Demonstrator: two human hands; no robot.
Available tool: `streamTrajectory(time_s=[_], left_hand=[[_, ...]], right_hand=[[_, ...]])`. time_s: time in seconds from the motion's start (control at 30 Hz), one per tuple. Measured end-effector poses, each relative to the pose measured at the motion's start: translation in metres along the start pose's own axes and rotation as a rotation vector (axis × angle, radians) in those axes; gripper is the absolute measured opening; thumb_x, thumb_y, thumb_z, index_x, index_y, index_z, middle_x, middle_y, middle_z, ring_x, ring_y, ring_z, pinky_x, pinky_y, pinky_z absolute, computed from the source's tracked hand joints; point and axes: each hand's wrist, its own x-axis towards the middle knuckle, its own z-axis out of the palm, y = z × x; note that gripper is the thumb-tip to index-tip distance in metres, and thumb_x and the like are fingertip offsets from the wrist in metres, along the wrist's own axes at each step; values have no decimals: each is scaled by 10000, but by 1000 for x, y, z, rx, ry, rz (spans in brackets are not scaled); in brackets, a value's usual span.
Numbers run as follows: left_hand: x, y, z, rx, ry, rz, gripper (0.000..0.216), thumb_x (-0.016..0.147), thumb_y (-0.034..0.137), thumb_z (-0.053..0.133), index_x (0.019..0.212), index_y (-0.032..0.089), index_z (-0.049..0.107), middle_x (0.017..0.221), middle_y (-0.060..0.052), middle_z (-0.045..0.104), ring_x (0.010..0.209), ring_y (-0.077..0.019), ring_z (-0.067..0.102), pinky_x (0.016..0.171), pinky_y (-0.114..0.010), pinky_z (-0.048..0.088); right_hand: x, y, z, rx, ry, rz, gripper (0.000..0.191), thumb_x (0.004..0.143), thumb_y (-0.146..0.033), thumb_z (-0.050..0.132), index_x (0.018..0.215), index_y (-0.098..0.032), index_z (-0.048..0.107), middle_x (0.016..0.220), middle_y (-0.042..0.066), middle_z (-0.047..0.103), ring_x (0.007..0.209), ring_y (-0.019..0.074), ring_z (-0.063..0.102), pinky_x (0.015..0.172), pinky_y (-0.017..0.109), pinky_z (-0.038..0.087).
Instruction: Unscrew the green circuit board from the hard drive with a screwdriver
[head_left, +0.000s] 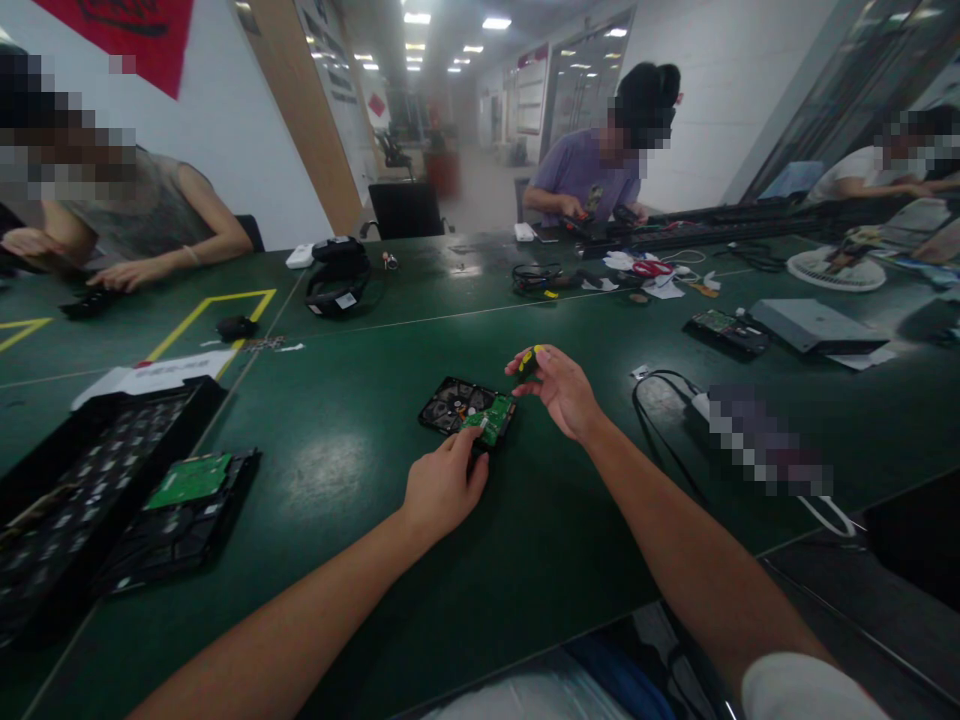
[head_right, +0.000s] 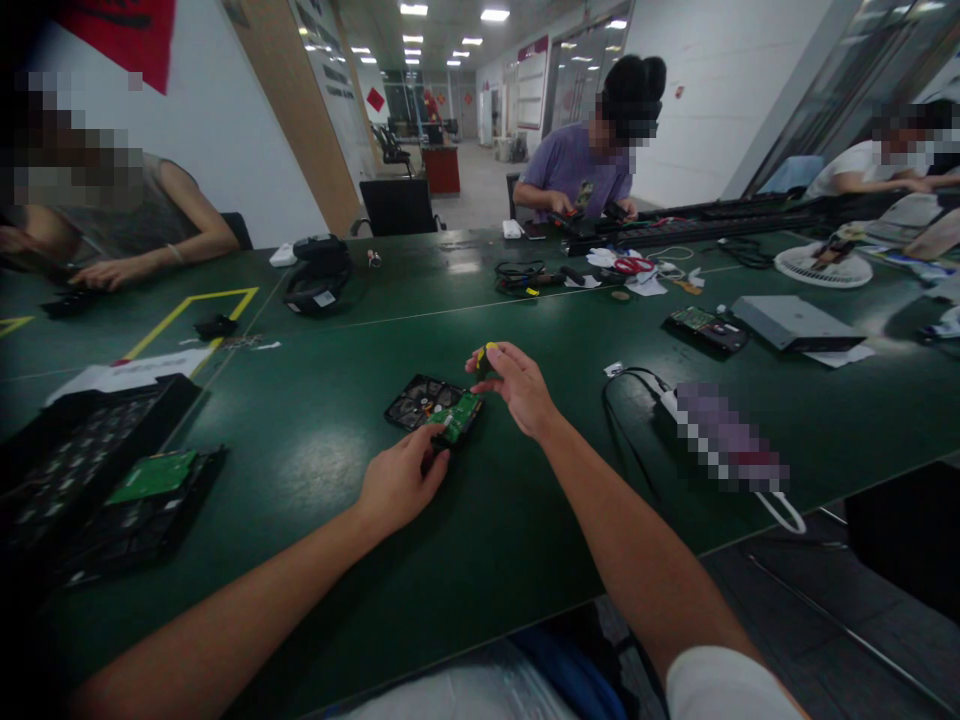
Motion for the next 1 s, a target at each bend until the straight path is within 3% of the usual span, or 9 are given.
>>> streamTrajectory(time_s=[0.27, 0.57, 0.8, 1.0], left_hand=[[0, 0, 1, -1, -11, -20, 421, 1039, 396, 489, 1439, 267, 512, 1195, -68, 738, 877, -221, 738, 744, -318, 511], [-1, -2, 2, -2, 15, 10, 409, 1038, 397, 490, 1425, 266, 506, 1190, -57, 741, 862, -222, 737, 701, -317, 485], [-1, -2, 2, 7, 17, 7, 407, 1039, 397, 487, 1422, 261, 507, 1203, -58, 739, 863, -220, 734, 687, -317, 474], [0, -1, 1, 11, 4, -1, 408, 1043, 405, 475, 1424, 263, 508, 1180, -56, 742, 853, -217, 731, 685, -315, 467]], right_hand=[[3, 5, -2, 51, 35, 23, 432, 962, -634, 597, 1028, -227, 726, 1003, 65, 740, 1012, 232, 700, 780, 370, 638], [0, -2, -1, -54, 32, -21, 286, 942, -513, 690, 1096, -280, 752, 1030, 39, 698, 1035, 205, 643, 757, 328, 644], [1, 0, -1, 16, -7, 24, 325, 952, -547, 672, 1057, -243, 716, 1047, 57, 747, 1068, 225, 702, 870, 386, 637], [2, 3, -2, 34, 12, 9, 314, 962, -544, 655, 1038, -244, 708, 994, 41, 738, 1014, 220, 706, 822, 381, 649]])
